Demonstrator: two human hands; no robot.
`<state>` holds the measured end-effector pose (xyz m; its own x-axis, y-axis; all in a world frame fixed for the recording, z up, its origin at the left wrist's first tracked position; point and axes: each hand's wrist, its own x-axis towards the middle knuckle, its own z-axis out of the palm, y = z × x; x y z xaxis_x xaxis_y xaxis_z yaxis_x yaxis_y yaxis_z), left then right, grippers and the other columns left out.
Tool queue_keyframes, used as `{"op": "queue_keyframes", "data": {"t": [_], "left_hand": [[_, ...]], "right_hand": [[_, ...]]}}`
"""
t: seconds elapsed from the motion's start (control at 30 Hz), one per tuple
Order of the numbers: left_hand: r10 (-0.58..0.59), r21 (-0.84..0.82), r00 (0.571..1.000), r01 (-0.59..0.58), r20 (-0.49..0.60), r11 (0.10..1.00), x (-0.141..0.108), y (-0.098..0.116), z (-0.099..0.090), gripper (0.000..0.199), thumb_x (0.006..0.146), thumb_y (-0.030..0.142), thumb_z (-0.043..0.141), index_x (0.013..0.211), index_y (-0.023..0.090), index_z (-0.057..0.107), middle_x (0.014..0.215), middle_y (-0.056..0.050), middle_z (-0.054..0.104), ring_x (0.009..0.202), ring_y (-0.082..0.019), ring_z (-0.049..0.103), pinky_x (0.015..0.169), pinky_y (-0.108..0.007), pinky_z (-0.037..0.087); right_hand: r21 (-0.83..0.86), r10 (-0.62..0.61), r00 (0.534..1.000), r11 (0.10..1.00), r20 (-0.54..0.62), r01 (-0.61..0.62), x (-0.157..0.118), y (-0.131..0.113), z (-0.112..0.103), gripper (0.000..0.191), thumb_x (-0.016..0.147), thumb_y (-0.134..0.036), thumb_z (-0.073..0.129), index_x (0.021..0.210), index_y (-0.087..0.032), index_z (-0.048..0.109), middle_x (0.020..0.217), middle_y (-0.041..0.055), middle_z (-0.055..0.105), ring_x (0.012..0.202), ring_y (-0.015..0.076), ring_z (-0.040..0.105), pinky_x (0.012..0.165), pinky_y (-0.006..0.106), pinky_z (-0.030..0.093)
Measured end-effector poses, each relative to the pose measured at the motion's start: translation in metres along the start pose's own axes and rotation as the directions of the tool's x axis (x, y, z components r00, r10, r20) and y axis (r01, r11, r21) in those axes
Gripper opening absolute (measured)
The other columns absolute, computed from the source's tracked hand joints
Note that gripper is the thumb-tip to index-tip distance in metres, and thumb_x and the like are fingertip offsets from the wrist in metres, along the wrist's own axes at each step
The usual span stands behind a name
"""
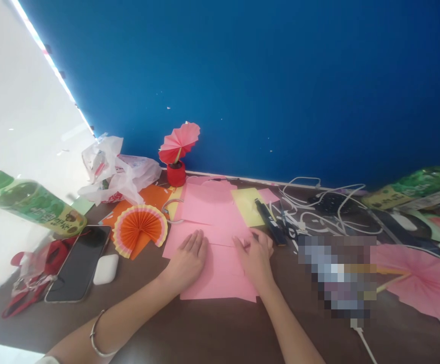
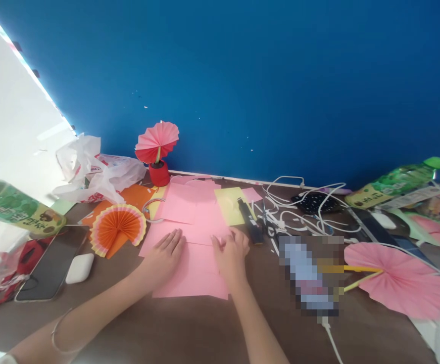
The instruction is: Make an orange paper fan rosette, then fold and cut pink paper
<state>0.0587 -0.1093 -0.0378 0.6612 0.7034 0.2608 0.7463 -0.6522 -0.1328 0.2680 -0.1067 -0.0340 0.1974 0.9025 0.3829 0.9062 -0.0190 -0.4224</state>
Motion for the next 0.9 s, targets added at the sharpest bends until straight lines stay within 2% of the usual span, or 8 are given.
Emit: {"op": "queue_keyframes", "data": {"t": [0.27, 0.37, 0.47, 0.63, 0.7, 0.77, 0.83, 0.9], "left_hand": [[-0.007, -0.039, 1.000, 0.008, 0.024, 0.999, 0.001, 0.000, -0.001, 0.043, 0.083, 0.002, 0.028, 0.124, 0.000, 0.041, 0.130, -0.026, 0.043, 0.126, -0.028, 0.038, 0.101, -0.043, 0.035], [-0.033, -0.074, 0.999, 0.034, 0.011, 0.997, 0.000, 0.002, -0.003, 0.043, 0.090, 0.022, 0.031, 0.127, 0.003, 0.040, 0.131, -0.026, 0.042, 0.126, -0.030, 0.037, 0.101, -0.044, 0.034], [-0.069, -0.124, 0.998, 0.068, 0.002, 0.990, 0.000, 0.004, -0.006, 0.053, 0.090, 0.040, 0.031, 0.129, 0.006, 0.039, 0.133, -0.026, 0.039, 0.126, -0.033, 0.037, 0.100, -0.044, 0.033], [-0.093, -0.165, 0.996, 0.094, 0.015, 0.982, -0.002, 0.007, -0.011, 0.059, 0.089, 0.046, 0.029, 0.131, 0.005, 0.037, 0.136, -0.025, 0.036, 0.129, -0.032, 0.031, 0.103, -0.044, 0.029], [-0.096, -0.183, 0.995, 0.096, 0.009, 0.978, -0.003, 0.008, -0.011, 0.059, 0.089, 0.046, 0.028, 0.132, 0.005, 0.036, 0.138, -0.024, 0.034, 0.131, -0.032, 0.029, 0.104, -0.044, 0.027], [-0.100, -0.197, 0.995, 0.099, 0.004, 0.975, -0.003, 0.009, -0.011, 0.059, 0.089, 0.046, 0.028, 0.132, 0.005, 0.036, 0.138, -0.025, 0.034, 0.131, -0.032, 0.028, 0.104, -0.044, 0.026], [-0.106, -0.203, 0.994, 0.104, 0.006, 0.974, -0.002, 0.010, -0.010, 0.059, 0.089, 0.045, 0.029, 0.131, 0.004, 0.037, 0.137, -0.026, 0.034, 0.130, -0.033, 0.029, 0.103, -0.044, 0.026], [-0.113, -0.205, 0.994, 0.112, 0.004, 0.972, -0.002, 0.010, -0.009, 0.056, 0.089, 0.041, 0.030, 0.131, 0.004, 0.037, 0.136, -0.027, 0.034, 0.130, -0.034, 0.029, 0.103, -0.045, 0.026]], "right_hand": [[-0.066, 0.032, 0.998, 0.997, 0.051, -0.028, 0.000, -0.005, -0.004, 0.039, 0.081, -0.046, 0.048, 0.054, -0.018, 0.045, 0.109, 0.0142, 0.051, 0.106, 0.0323, 0.038, 0.083, 0.052, 0.032], [-0.092, 0.039, 0.998, 0.995, 0.058, -0.034, -0.001, -0.005, -0.003, 0.039, 0.081, -0.046, 0.048, 0.055, -0.018, 0.046, 0.112, 0.0130, 0.051, 0.108, 0.0318, 0.038, 0.085, 0.051, 0.030], [-0.109, 0.037, 0.998, 0.994, 0.060, -0.030, -0.002, -0.006, -0.002, 0.038, 0.082, -0.047, 0.046, 0.057, -0.018, 0.048, 0.112, 0.0135, 0.051, 0.107, 0.0320, 0.038, 0.084, 0.050, 0.030], [-0.139, 0.030, 0.999, 0.990, 0.017, -0.028, -0.001, -0.007, -0.004, 0.034, 0.083, -0.047, 0.044, 0.081, -0.016, 0.057, 0.109, 0.0171, 0.054, 0.106, 0.0333, 0.041, 0.082, 0.051, 0.033], [-0.164, -0.036, 0.999, 0.986, -0.033, 0.030, -0.002, -0.010, -0.007, 0.037, 0.084, -0.044, 0.043, 0.097, -0.012, 0.056, 0.115, 0.0196, 0.052, 0.111, 0.0344, 0.040, 0.086, 0.052, 0.032], [-0.155, -0.175, 0.984, 0.973, -0.024, 0.169, -0.006, -0.017, -0.013, 0.041, 0.085, -0.040, 0.041, 0.111, -0.011, 0.053, 0.123, 0.0195, 0.049, 0.118, 0.0330, 0.037, 0.093, 0.051, 0.029], [-0.096, -0.337, 0.938, 0.934, 0.080, 0.344, -0.013, -0.028, -0.017, 0.042, 0.087, -0.036, 0.039, 0.119, -0.012, 0.050, 0.127, 0.0156, 0.049, 0.122, 0.0284, 0.036, 0.100, 0.047, 0.027], [-0.034, -0.431, 0.873, 0.893, 0.227, 0.450, -0.022, -0.039, -0.018, 0.043, 0.089, -0.030, 0.033, 0.126, -0.014, 0.047, 0.130, 0.0113, 0.049, 0.125, 0.0238, 0.036, 0.105, 0.043, 0.023]]}}
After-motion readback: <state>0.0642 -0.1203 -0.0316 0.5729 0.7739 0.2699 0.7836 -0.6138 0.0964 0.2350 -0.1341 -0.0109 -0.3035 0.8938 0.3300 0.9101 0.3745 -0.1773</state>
